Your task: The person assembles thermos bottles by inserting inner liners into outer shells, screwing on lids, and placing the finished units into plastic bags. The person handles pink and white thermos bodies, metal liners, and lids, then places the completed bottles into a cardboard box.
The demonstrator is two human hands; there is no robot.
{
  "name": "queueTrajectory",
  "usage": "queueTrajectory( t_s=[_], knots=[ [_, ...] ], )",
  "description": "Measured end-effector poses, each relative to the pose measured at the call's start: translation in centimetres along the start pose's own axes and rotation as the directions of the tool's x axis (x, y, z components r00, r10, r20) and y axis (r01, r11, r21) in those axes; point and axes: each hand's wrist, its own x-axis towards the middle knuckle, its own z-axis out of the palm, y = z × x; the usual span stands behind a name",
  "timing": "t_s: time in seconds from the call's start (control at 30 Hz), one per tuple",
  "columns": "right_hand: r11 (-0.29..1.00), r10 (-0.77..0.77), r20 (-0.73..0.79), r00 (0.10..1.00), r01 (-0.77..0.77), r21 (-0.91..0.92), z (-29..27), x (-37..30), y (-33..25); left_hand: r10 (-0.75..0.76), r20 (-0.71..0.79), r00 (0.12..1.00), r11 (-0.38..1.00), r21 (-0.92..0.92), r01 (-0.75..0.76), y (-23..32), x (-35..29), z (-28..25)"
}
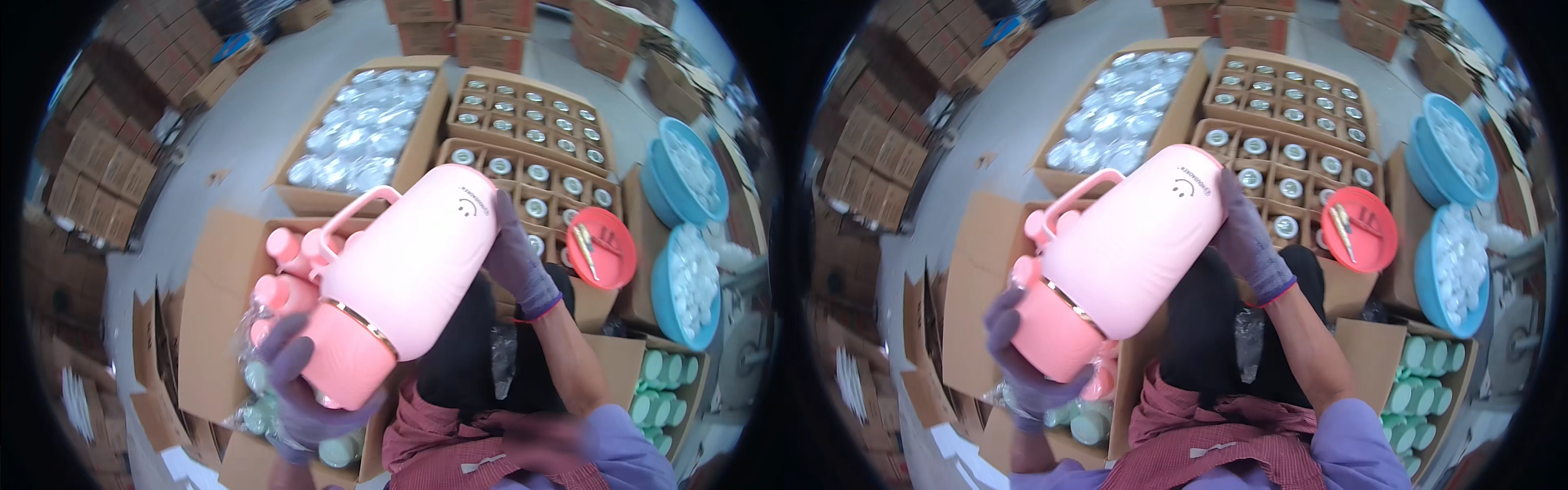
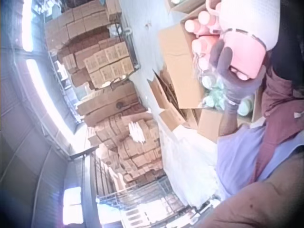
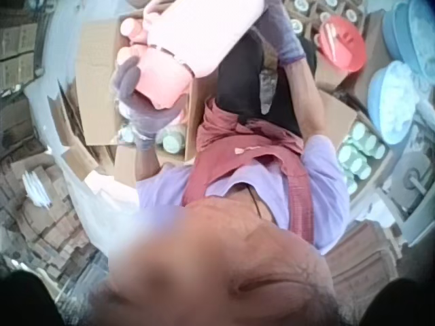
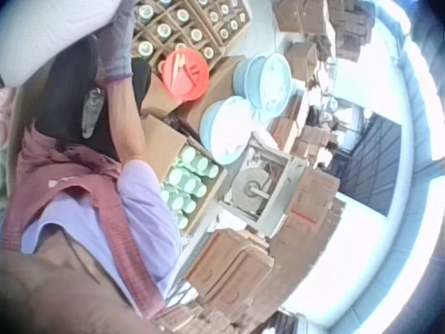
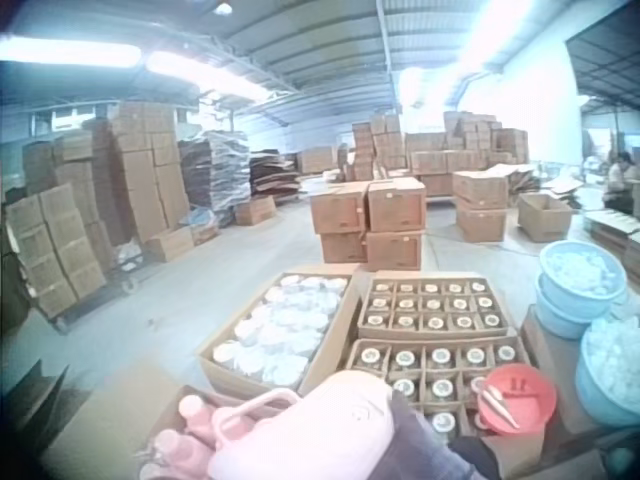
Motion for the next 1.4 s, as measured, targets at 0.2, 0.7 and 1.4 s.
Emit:
queueTrajectory(
  t_s=[0.2, 0.7, 1.4],
  knots=[
    [0.781, -0.456, -0.236, 0.858, 0.259, -0.568, -6.3, -9.2, -11.2, -0.422, 0.731, 0.537, -0.169, -0.645, 0.745, 4.4, -6.1, 13.3],
    [-0.414, -0.397, 0.341, 0.852, 0.165, -0.895, 0.1, -17.6, -2.1, -0.051, 0.880, 0.471, 0.300, -0.437, 0.848, 5.3, 15.2, 40.5],
    [0.629, -0.134, -0.132, 0.982, -0.019, -0.777, -14.1, -19.3, -8.7, 0.070, 0.406, 0.911, -0.168, -0.896, 0.412, 3.7, 1.7, 20.1]
  ],
)
